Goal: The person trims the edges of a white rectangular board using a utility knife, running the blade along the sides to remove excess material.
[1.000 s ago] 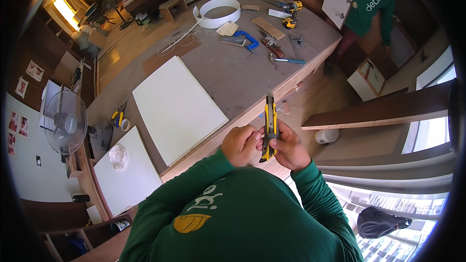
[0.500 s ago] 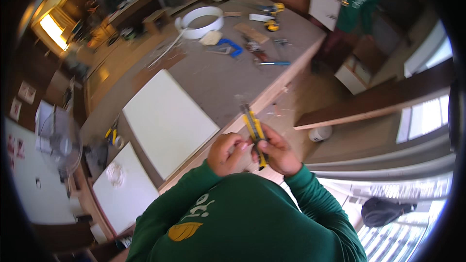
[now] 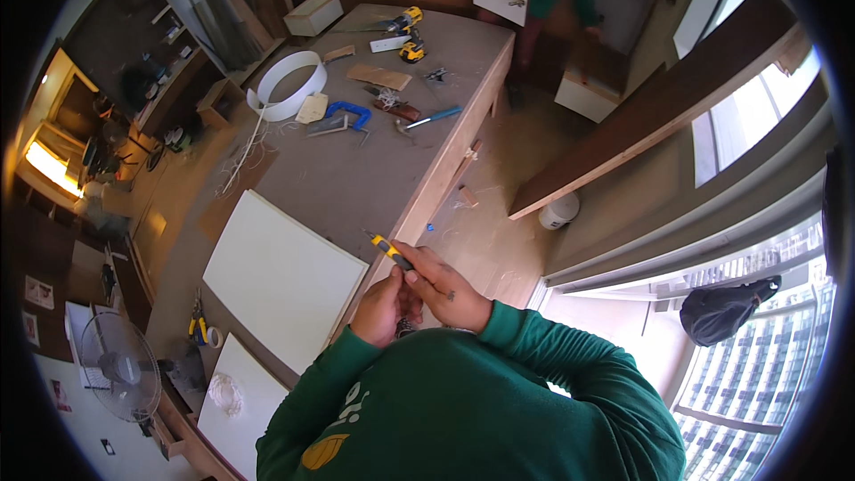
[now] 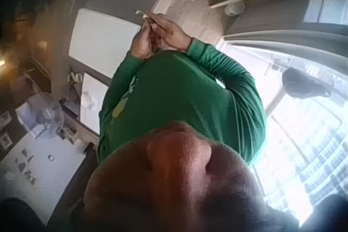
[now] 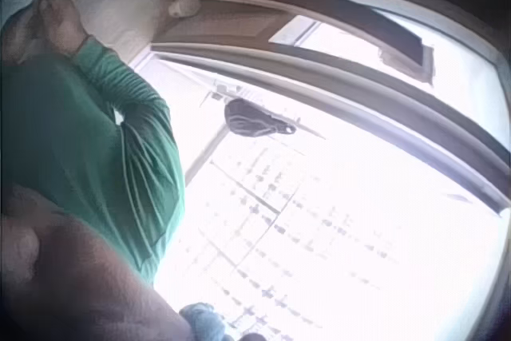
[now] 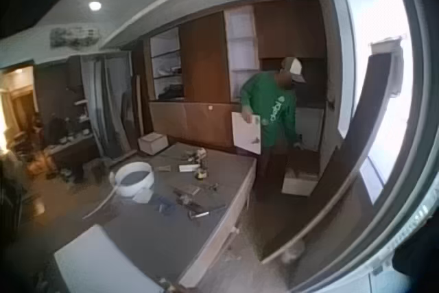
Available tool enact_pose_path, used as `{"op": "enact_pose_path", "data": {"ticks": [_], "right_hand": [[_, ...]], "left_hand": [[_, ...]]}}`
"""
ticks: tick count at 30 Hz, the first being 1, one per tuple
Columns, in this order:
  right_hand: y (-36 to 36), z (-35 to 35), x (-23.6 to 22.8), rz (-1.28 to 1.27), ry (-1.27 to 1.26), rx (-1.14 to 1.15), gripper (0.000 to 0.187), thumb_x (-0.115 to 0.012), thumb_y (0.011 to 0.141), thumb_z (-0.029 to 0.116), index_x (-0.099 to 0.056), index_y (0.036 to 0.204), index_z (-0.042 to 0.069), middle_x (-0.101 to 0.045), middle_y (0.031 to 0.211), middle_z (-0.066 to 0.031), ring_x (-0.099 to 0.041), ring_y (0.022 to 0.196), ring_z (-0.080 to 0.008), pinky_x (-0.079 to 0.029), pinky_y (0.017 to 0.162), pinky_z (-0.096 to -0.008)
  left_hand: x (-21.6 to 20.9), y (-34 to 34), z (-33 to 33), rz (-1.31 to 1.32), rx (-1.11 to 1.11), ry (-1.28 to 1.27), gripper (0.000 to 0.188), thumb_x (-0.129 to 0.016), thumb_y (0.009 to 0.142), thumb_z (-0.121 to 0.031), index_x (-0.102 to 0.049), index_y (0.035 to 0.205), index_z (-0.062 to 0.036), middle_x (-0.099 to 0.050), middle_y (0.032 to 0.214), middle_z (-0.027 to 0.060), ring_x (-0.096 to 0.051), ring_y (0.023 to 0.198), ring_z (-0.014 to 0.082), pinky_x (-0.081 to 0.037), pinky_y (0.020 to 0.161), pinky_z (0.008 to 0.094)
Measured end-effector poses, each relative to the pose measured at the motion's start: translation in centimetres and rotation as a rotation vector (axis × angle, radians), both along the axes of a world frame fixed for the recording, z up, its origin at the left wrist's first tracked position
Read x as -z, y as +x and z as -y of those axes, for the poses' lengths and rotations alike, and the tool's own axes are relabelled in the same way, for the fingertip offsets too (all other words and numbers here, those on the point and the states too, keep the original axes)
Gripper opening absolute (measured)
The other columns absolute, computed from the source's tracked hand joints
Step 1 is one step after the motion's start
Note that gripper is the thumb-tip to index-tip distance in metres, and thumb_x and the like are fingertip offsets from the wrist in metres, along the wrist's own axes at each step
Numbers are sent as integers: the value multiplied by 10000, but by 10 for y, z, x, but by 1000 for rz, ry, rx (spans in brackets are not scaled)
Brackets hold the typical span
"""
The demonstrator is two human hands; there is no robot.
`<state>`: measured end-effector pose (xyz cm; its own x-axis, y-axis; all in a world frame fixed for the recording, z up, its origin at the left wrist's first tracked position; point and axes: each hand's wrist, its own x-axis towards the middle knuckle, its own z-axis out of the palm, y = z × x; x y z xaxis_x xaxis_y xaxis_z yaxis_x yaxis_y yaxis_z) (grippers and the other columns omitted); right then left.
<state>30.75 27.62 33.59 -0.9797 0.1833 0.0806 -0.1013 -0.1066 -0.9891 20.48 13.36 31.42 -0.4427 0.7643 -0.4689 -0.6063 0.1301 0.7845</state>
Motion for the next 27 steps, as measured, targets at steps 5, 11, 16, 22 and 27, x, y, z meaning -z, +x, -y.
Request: {"op": "enact_pose_path", "data": {"ticks": [5,11,16,22,27], "right_hand": [[-3,-3,21,-94,195,144,462,-454,1086,63,-412,1543,4,-544,1174,-136,-597,1006,-210,-494,929,-311],[-1,-4,24,-64,119,180,453,-480,1064,46,-458,1512,-12,-576,1231,-161,-583,1104,-240,-455,1003,-311],[1,-4,31,-60,173,148,448,-461,1082,81,-445,1521,-7,-548,1195,-122,-569,1050,-189,-470,941,-290],[5,-5,25,12,41,144,436,-465,1062,35,-482,1496,-11,-557,1201,-110,-561,1030,-169,-469,923,-264],[8,-1,46,140,-19,168,421,-472,1076,66,-491,1490,-5,-573,1175,-83,-533,935,-134,-483,868,-272]], "left_hand": [[1,3,-4,-561,-3,-41,184,-608,1042,-242,-615,996,-64,-639,806,55,-609,678,176,-497,655,321],[-5,3,-7,-1311,-30,-36,189,-730,934,-179,-623,1007,-42,-663,851,83,-606,668,167,-485,600,320],[16,5,0,-230,-12,-64,459,-418,1107,-433,-623,968,-47,-624,773,47,-547,600,125,-434,544,278],[17,7,-9,-56,23,28,383,-474,1107,-402,-634,981,-77,-619,762,43,-531,606,111,-428,566,250],[19,12,-6,-1218,64,-201,186,-738,928,-178,-639,920,-21,-681,792,149,-672,682,270,-519,622,404]]}}
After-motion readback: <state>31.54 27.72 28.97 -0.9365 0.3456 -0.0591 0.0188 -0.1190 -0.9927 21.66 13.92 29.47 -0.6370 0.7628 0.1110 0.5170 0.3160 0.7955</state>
